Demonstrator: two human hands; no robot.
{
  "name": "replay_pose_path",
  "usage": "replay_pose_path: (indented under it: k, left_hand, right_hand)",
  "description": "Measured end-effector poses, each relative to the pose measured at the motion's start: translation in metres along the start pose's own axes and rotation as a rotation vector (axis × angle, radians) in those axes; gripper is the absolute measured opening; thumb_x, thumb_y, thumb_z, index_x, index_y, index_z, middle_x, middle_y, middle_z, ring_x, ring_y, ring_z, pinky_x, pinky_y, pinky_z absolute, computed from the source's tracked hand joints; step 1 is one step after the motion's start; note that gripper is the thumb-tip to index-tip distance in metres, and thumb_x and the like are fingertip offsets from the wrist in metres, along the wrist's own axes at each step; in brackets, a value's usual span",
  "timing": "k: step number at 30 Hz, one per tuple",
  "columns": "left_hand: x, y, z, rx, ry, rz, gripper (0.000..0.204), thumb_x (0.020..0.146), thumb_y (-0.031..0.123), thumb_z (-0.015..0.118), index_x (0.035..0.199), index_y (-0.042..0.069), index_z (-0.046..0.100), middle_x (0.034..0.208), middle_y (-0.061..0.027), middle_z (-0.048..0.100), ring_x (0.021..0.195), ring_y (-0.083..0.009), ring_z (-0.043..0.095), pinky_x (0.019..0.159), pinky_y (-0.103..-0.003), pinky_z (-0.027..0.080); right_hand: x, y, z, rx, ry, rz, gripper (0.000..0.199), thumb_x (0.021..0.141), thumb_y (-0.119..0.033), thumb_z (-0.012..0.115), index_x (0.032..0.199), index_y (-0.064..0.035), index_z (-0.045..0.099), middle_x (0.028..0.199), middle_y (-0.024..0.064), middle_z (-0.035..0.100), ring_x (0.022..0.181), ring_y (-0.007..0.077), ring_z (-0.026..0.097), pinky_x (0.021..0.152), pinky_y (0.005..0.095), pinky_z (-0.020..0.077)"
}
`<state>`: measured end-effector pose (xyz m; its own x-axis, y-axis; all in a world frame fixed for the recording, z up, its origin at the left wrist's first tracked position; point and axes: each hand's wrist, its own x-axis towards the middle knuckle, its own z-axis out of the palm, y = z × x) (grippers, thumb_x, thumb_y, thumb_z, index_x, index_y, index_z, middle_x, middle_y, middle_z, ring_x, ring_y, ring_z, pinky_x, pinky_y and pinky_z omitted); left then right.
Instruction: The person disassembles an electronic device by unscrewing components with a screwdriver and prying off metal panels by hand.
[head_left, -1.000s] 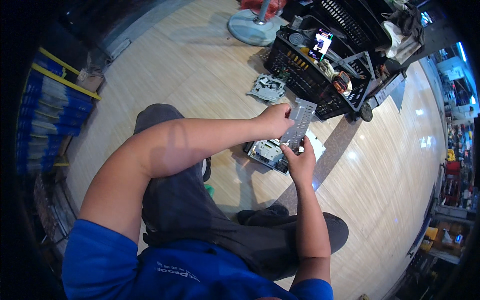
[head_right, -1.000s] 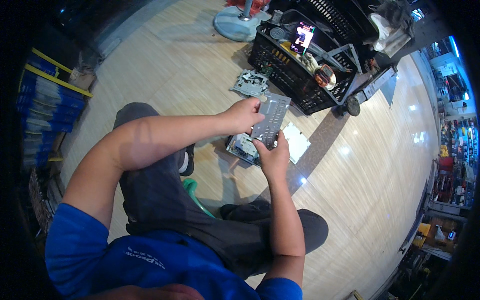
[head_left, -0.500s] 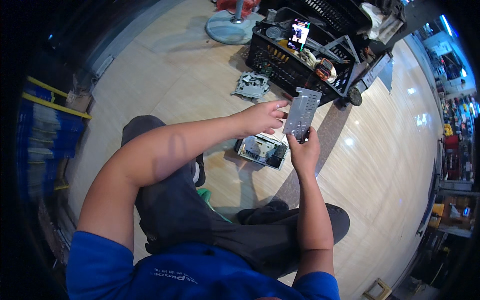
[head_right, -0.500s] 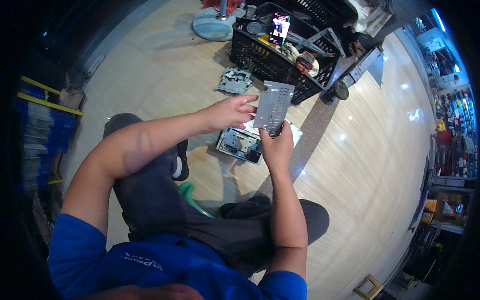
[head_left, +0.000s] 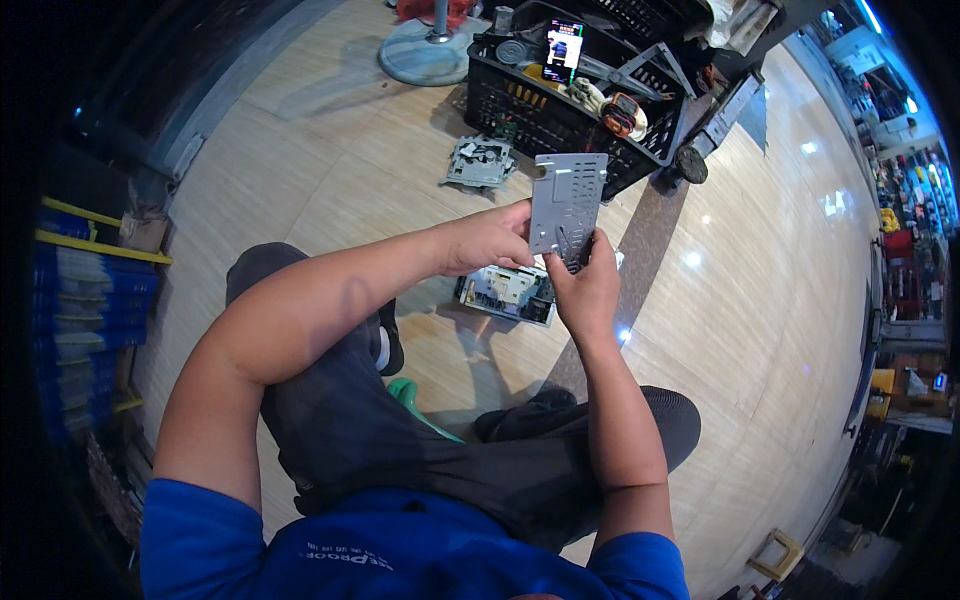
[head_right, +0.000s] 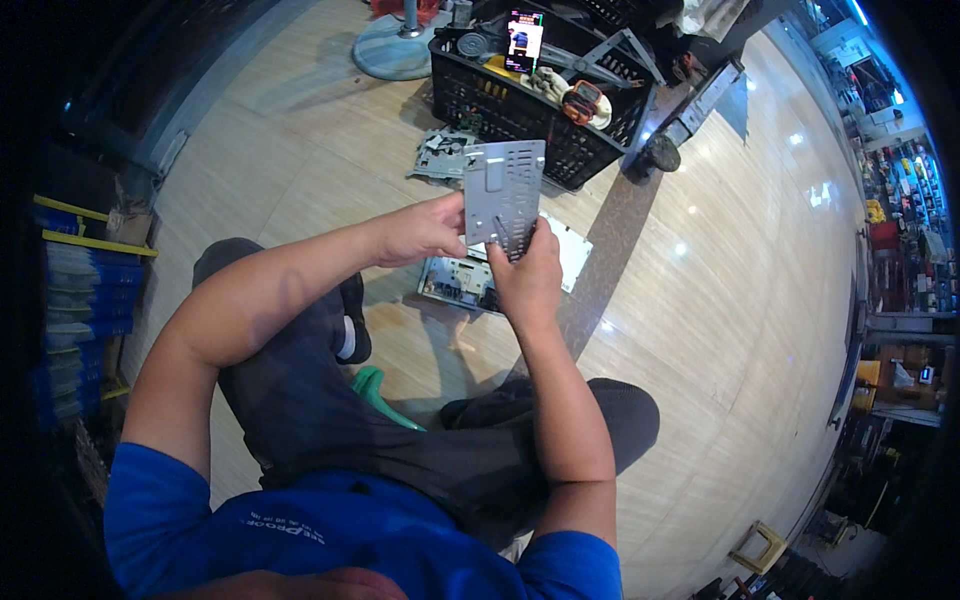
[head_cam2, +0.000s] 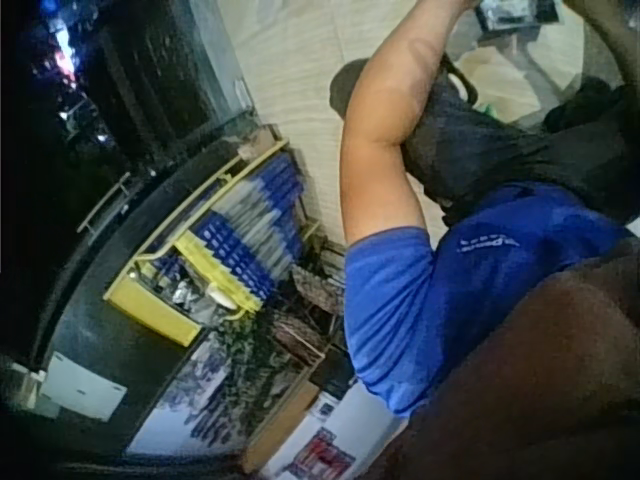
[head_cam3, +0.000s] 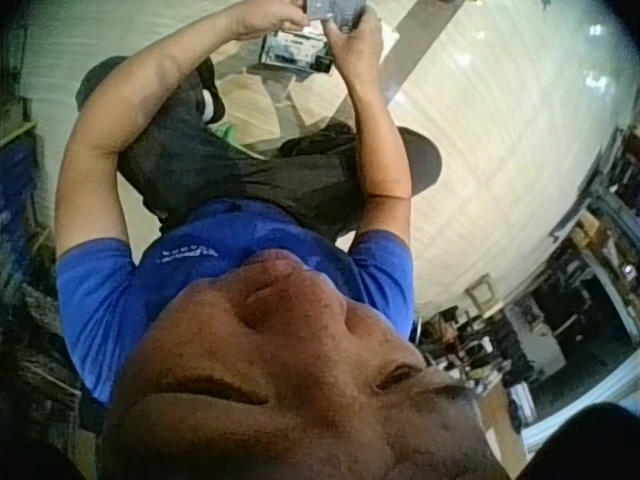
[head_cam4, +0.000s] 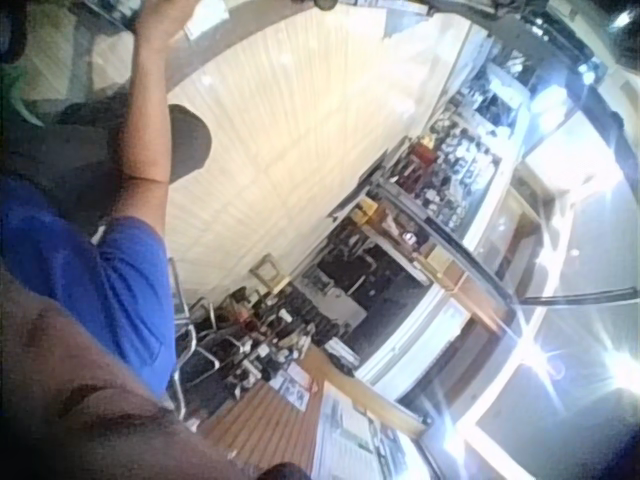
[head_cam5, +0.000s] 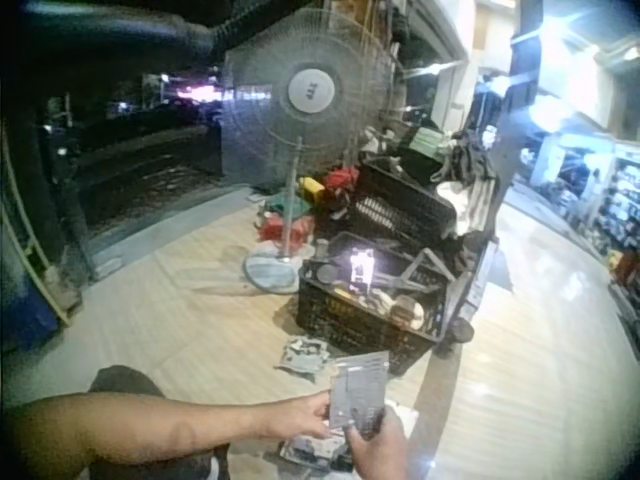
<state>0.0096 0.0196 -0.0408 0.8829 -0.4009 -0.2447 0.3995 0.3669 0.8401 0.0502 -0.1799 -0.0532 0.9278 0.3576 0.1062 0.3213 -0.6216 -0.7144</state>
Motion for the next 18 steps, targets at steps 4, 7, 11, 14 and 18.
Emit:
replay_pose_path:
  k: [4,7,11,14,18]
  left_hand:
    - [0.000,-0.001,0.002,0.026,-0.005,0.033,0.091,0.076,-0.011,0.054,0.160,0.010,0.026,0.148,-0.0084,0.048,0.132,-0.0167,0.048,0.101,-0.031,0.043]
    - [-0.005,0.005,0.006,0.027,-0.030,0.002,0.099,0.073,-0.011,0.054,0.163,0.008,0.019,0.161,-0.0111,0.037,0.153,-0.0221,0.031,0.122,-0.037,0.029]
    - [-0.007,0.007,0.008,0.022,-0.043,-0.020,0.102,0.072,-0.012,0.055,0.164,0.008,0.015,0.164,-0.0116,0.032,0.155,-0.0224,0.027,0.124,-0.037,0.025]
    - [0.000,0.002,0.003,0.055,-0.083,-0.046,0.105,0.072,-0.013,0.056,0.164,0.009,0.013,0.166,-0.0120,0.029,0.155,-0.0227,0.025,0.124,-0.037,0.025]
    - [-0.001,-0.004,-0.001,0.055,-0.108,-0.063,0.107,0.074,-0.011,0.058,0.166,0.011,0.007,0.168,-0.0134,0.024,0.156,-0.0242,0.022,0.124,-0.037,0.025]
  right_hand:
    - [0.000,-0.001,-0.001,-0.078,0.047,-0.049,0.058,0.080,-0.022,0.081,0.125,0.0008,0.054,0.107,0.0235,0.065,0.099,0.0412,0.065,0.085,0.0478,0.0533]
    - [0.004,0.001,-0.004,-0.101,0.069,-0.031,0.057,0.080,-0.022,0.081,0.124,0.0004,0.054,0.107,0.0231,0.065,0.099,0.0412,0.065,0.084,0.0481,0.0532]
    - [0.005,0.002,-0.008,-0.068,0.058,-0.009,0.056,0.079,-0.022,0.082,0.123,0.0001,0.054,0.105,0.0226,0.065,0.098,0.0415,0.065,0.083,0.0486,0.0530]
    - [0.002,0.000,-0.008,-0.065,0.028,-0.015,0.058,0.080,-0.022,0.082,0.125,-0.0001,0.053,0.107,0.0228,0.064,0.099,0.0416,0.064,0.083,0.0488,0.0528]
    - [0.004,0.003,-0.004,-0.155,0.065,-0.028,0.059,0.080,-0.023,0.082,0.126,-0.0008,0.052,0.109,0.0232,0.064,0.099,0.0416,0.064,0.083,0.0487,0.0527]
